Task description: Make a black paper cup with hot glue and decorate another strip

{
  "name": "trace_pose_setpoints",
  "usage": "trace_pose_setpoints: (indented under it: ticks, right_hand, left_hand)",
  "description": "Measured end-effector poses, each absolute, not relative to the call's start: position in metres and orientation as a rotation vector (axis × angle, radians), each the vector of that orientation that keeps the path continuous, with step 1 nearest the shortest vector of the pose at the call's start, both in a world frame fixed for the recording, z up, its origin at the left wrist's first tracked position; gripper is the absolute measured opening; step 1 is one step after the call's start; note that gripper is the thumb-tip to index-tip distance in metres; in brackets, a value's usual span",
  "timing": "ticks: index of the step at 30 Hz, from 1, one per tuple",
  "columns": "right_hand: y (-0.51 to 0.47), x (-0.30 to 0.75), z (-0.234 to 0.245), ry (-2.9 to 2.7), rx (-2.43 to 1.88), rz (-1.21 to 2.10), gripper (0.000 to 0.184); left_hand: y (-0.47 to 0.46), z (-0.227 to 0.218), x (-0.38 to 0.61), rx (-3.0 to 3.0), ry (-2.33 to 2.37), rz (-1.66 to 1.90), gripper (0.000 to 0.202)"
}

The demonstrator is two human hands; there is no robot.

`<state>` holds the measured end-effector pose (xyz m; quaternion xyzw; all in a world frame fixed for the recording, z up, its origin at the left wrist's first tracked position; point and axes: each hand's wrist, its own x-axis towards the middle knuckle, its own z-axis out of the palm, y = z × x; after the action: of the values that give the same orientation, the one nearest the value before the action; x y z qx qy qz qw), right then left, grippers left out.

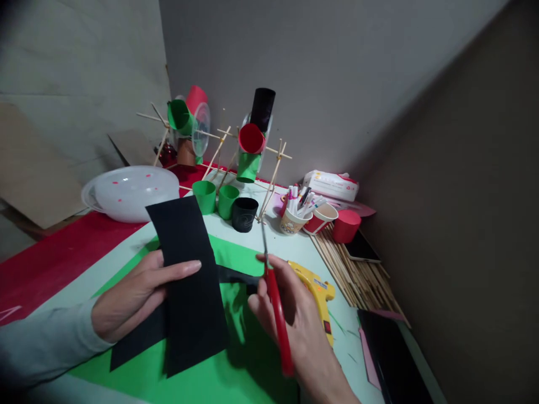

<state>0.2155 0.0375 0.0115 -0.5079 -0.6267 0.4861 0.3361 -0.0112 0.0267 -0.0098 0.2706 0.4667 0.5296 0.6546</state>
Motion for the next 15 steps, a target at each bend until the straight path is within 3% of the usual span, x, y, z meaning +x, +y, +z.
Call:
trace_pose_setpoints:
  ticks: [6,12,15]
  right_hand:
    - [0.019,0.218,0.014,-2.109,-1.375,0.944,0.031]
    - [0.012,0.216,0.014,-2.304,-1.27,0.794,0.049]
    - [0.011,0.212,0.017,-2.315,-1.236,0.812,0.046]
  left_hand:
    - [0.031,0.003,-0.016,0.536,1.027,1.263,0.037]
    - [0.029,0.012,-0.012,0.544,0.889,1.273,0.019]
    - [0.027,0.012,-0.011,0.555,0.895,1.275,0.022]
